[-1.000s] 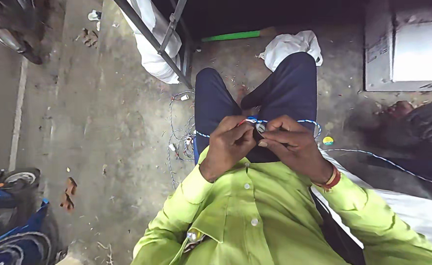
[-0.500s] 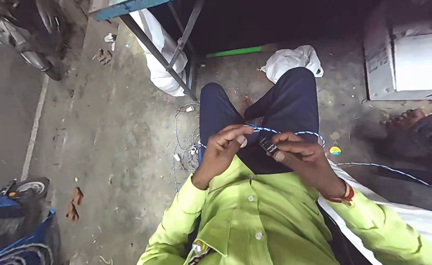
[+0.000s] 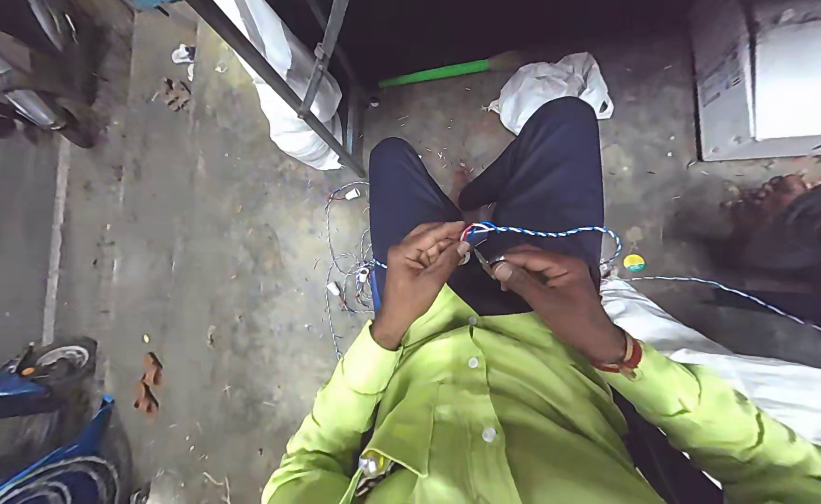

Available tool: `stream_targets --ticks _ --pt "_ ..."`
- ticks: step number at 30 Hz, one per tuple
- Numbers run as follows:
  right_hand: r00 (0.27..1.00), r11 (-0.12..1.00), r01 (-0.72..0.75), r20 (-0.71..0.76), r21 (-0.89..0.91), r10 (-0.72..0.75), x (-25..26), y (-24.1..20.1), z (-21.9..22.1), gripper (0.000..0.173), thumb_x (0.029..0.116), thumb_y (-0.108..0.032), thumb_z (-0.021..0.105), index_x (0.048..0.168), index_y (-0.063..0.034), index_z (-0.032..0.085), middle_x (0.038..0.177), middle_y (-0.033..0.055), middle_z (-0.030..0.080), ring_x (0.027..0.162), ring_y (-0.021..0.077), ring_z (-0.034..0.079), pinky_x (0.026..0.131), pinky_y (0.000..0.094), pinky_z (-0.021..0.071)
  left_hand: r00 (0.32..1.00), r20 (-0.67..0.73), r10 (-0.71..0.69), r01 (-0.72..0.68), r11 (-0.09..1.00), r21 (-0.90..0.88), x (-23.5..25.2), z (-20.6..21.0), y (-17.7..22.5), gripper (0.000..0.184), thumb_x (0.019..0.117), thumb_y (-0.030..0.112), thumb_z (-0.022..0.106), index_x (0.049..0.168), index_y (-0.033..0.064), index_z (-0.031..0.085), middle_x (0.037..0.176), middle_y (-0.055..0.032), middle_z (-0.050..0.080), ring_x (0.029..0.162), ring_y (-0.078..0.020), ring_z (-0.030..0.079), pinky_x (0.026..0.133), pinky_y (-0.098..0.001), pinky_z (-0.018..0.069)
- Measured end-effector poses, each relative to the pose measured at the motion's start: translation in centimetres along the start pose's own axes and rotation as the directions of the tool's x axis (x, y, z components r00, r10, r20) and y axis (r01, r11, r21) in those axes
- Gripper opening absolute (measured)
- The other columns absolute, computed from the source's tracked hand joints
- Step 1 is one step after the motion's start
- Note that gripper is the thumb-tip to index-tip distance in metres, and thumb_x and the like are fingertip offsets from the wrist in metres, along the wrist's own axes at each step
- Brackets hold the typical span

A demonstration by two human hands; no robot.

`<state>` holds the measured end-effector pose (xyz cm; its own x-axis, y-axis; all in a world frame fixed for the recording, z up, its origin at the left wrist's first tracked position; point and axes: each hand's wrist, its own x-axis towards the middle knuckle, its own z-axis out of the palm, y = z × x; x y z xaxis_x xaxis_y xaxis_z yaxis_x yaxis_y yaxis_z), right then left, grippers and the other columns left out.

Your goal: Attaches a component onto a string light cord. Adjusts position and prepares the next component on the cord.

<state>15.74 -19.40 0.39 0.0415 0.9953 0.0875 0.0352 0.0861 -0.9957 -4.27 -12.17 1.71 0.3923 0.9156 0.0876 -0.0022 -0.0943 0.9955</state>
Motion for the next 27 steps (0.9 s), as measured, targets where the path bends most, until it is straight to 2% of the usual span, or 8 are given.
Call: stream_targets --ticks 4,7,10,14,18,23,27 --pt "1.000 1.000 -0.009 -0.004 -0.016 0.009 0.0 0.1 0.1 0.017 0.0989 -0.022 0.068 0.099 -0.0075 0.076 0.100 -0.0024 0.072 0.082 0.0041 0.067 0.072 0.0211 0.0588 0.999 0.022 0.031 -0.031 1.000 0.002 -0.1 0.2 -0.2 0.021 0.0895 -0.007 0.071 0.110 -0.0029 0.074 0.118 -0.0112 0.066 0.093 -0.0137 0.069 0.076 -0.0265 0.0631" --pt "1.000 1.000 -0.008 -0.003 -0.024 0.008 0.1 0.1 0.0 0.017 0.0985 -0.022 0.068 0.100 -0.0073 0.077 0.102 -0.0015 0.072 0.083 0.0052 0.067 0.072 0.0223 0.0594 0.997 0.018 0.075 -0.076 0.991 0.113 -0.1 0.2 -0.3 0.019 0.0893 -0.004 0.072 0.108 -0.0010 0.076 0.114 -0.0086 0.067 0.086 -0.0095 0.066 0.071 -0.0225 0.0596" --pt "1.000 1.000 -0.003 0.003 -0.030 0.003 0.1 0.0 -0.1 0.017 0.0983 -0.022 0.068 0.101 -0.0070 0.077 0.104 -0.0007 0.072 0.085 0.0058 0.067 0.073 0.0221 0.0592 0.992 0.041 0.121 -0.127 0.961 0.245 -0.2 0.1 -0.2 0.018 0.0923 0.001 0.071 0.109 0.0003 0.077 0.111 -0.0087 0.069 0.091 -0.0095 0.068 0.075 -0.0233 0.0604" --pt "1.000 0.998 0.010 0.007 -0.069 -0.010 0.1 0.2 -0.2 0.018 0.0981 -0.023 0.069 0.101 -0.0062 0.077 0.104 -0.0002 0.071 0.088 0.0053 0.067 0.075 0.0214 0.0588 0.987 0.085 0.136 -0.155 0.942 0.297 -0.3 0.1 -0.1 0.018 0.0957 0.002 0.067 0.110 -0.0006 0.077 0.113 -0.0100 0.069 0.098 -0.0109 0.068 0.085 -0.0259 0.0598" --pt "0.998 0.988 0.061 0.015 -0.138 -0.060 0.1 0.5 -0.4 0.019 0.0970 -0.021 0.070 0.102 -0.0036 0.077 0.108 0.0021 0.072 0.095 0.0048 0.068 0.082 0.0202 0.0586 0.989 0.029 0.143 -0.145 0.944 0.298 -0.5 0.4 -0.3 0.018 0.0932 0.001 0.070 0.111 -0.0005 0.076 0.106 -0.0087 0.073 0.091 -0.0097 0.070 0.077 -0.0247 0.0612" --pt "0.987 0.951 0.162 0.067 -0.262 -0.149 0.1 0.9 -1.2 0.021 0.0983 -0.019 0.068 0.103 -0.0011 0.077 0.110 0.0041 0.070 0.101 0.0042 0.066 0.087 0.0202 0.0565 0.987 0.062 0.149 -0.159 0.955 0.250 -0.7 0.5 -0.2 0.029 0.0892 -0.001 0.074 0.118 -0.0028 0.073 0.099 -0.0083 0.077 0.088 -0.0118 0.074 0.080 -0.0284 0.0634" --pt "0.958 0.893 0.277 0.171 -0.354 -0.229 0.7 0.8 -2.0 0.022 0.0993 -0.020 0.066 0.102 -0.0014 0.077 0.110 0.0068 0.071 0.109 0.0122 0.064 0.097 0.0289 0.0529 0.986 0.094 0.134 -0.156 0.945 0.288 -0.6 0.5 0.0 0.030 0.0893 0.000 0.074 0.119 -0.0032 0.072 0.097 -0.0080 0.077 0.086 -0.0108 0.073 0.078 -0.0272 0.0626"
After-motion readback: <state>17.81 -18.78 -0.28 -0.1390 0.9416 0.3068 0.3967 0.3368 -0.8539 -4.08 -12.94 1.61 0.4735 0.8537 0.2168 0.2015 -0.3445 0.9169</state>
